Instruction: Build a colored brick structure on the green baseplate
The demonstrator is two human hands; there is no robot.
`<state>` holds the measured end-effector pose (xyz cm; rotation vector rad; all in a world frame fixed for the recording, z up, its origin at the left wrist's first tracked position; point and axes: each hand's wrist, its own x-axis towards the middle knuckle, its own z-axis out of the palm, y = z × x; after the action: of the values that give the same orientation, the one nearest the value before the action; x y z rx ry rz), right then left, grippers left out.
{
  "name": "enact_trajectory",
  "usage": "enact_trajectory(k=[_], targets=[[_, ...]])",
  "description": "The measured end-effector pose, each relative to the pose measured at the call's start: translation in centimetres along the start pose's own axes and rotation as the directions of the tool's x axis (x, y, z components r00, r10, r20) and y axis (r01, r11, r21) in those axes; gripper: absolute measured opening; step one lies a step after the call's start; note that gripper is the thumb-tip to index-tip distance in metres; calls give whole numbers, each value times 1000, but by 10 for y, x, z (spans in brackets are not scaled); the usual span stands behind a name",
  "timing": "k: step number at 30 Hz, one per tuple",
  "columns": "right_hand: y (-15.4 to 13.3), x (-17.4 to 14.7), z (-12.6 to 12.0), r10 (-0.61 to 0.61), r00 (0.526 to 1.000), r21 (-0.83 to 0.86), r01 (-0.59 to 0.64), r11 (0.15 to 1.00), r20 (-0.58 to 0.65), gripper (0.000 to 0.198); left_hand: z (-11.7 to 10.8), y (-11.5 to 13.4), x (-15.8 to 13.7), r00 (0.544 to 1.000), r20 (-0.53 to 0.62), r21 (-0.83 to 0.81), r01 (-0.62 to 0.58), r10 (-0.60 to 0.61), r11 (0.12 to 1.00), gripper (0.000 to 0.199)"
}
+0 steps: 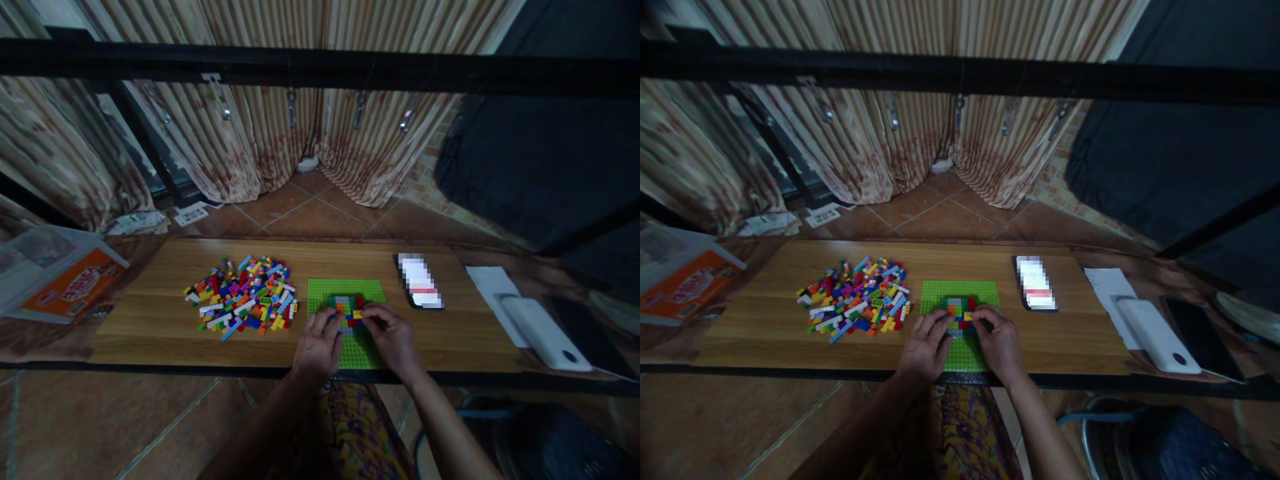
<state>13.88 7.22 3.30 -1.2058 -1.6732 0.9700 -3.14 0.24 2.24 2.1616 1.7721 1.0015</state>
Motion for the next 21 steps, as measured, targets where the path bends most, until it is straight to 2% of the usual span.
enact_trajectory(k=[8,15,21], targets=[[6,-2,1,-27,1000,34,26,999,7,11,1,1,-1,999,37,-7,-15,15,1000,41],[6,-2,0,-82,996,-38,84,996,32,14,2,6,1,991,135,164,-38,16,986,50],[10,-4,1,-8,1000,40,8,999,-9,12,3,9,1,987,159,240,-40,1,970,51]])
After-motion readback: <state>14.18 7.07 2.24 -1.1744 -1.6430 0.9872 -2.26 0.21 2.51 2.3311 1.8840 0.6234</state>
